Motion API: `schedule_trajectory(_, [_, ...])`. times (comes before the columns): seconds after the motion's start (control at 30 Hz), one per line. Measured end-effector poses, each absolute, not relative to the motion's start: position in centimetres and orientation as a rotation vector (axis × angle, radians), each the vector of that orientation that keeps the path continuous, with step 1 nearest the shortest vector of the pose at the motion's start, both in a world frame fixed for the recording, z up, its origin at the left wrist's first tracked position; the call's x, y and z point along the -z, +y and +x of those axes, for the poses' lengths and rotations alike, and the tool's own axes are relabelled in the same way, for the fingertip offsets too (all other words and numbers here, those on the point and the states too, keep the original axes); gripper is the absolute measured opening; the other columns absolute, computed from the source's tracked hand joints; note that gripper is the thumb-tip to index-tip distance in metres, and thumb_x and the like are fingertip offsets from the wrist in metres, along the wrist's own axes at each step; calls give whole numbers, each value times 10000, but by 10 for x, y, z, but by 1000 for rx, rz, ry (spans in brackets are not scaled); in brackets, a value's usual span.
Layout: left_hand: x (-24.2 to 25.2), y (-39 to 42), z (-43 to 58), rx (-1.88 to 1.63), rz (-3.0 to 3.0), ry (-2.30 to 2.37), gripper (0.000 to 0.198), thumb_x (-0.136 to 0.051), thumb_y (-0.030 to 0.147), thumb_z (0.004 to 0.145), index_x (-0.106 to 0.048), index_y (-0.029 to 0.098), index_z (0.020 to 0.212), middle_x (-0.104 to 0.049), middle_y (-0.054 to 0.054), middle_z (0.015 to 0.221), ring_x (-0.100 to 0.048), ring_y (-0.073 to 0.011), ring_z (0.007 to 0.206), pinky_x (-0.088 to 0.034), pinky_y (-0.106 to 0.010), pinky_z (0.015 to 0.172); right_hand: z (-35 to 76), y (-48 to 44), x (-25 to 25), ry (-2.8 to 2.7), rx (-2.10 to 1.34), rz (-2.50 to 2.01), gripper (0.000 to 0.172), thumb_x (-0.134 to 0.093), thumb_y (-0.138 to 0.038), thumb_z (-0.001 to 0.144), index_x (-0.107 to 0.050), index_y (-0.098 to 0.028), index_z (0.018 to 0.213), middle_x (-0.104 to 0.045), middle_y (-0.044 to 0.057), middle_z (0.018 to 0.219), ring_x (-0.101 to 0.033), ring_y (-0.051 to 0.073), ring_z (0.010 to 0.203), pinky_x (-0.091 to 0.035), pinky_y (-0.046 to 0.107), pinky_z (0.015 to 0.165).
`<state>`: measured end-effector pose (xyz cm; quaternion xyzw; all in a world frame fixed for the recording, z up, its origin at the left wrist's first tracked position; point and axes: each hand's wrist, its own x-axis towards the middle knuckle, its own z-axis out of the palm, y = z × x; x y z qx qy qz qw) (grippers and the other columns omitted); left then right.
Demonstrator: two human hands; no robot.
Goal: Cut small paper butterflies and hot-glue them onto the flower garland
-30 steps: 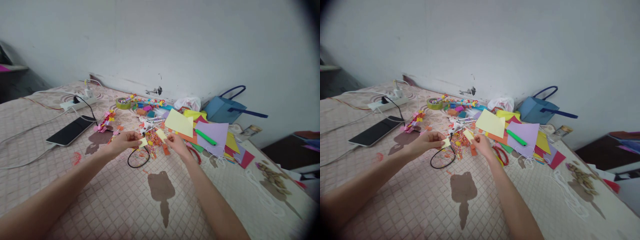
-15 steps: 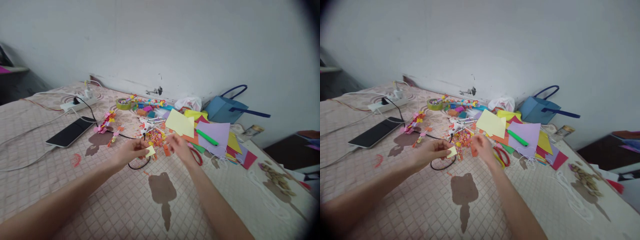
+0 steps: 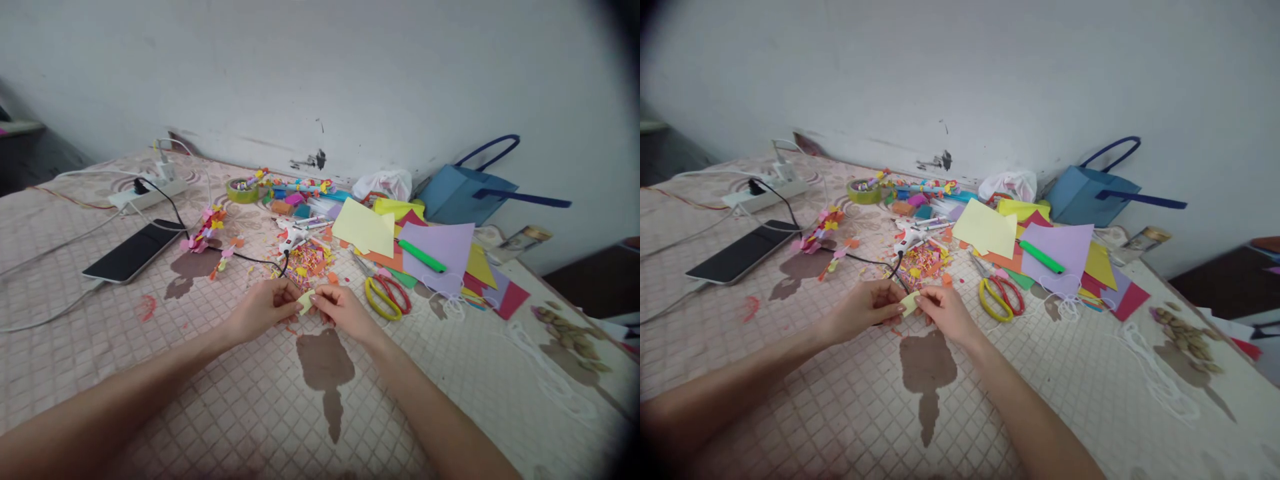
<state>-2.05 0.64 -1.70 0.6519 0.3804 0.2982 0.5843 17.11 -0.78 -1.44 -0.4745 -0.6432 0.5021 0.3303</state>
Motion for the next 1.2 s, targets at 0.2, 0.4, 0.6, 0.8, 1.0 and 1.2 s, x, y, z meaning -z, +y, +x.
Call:
schedule_trajectory(0.2, [16,2,-20,-722,1672,965,86,-583,235,777,-580,157,815,-611,-8,676,-604,-124,591,-471,-207,508,198,4,11,-1715,-1231,-1355,278,-513,-396,840,-576,-166,698,-551,-29,588,-445,65,429,-335,172,394])
schedule_trajectory(0.4, [13,-5,-14,-722,1672,941,149,-565,295,808,-594,169,883,-640,-29,779,-616,-139,663,-511,-227,552,190,-2,11,-1867,-1367,-1224,285,-520,-391,844,-580,-169,675,-517,-40,547,-450,73,439,-345,181,422])
schedule_trajectory(0.6, [19,-4,-12,-766,1513,901,140,-610,250,774,-547,156,855,-604,-6,722,-598,-118,605,-516,-241,558,196,2,15,-1891,-1127,-1395,294,-472,-380,863,-594,-185,680,-513,-37,509,-449,91,408,-341,198,407])
schedule_trajectory(0.8, [14,-2,-14,-818,1393,872,188,-625,268,769,-480,159,815,-574,20,647,-590,-107,562,-495,-233,533,208,4,4,-1796,-871,-1513,144,-592,-329,797,-618,-187,798,-545,-27,556,-473,108,493,-330,208,460])
schedule_trajectory(1.0, [11,-3,-14,-841,1389,824,156,-585,280,810,-493,158,837,-593,-3,697,-579,-102,595,-463,-211,527,171,-13,9,-1473,-1503,-1117,258,-601,-435,796,-525,-188,793,-538,-49,602,-470,75,453,-392,182,414])
schedule_trajectory(1.2, [4,-5,-18,-830,1853,752,283,-449,44,792,-581,188,998,-602,-41,962,-573,-144,876,-479,-267,737,165,-13,14,-1256,-1571,-1151,298,-669,-430,733,-508,-180,729,-545,-61,555,-454,54,410,-367,156,376])
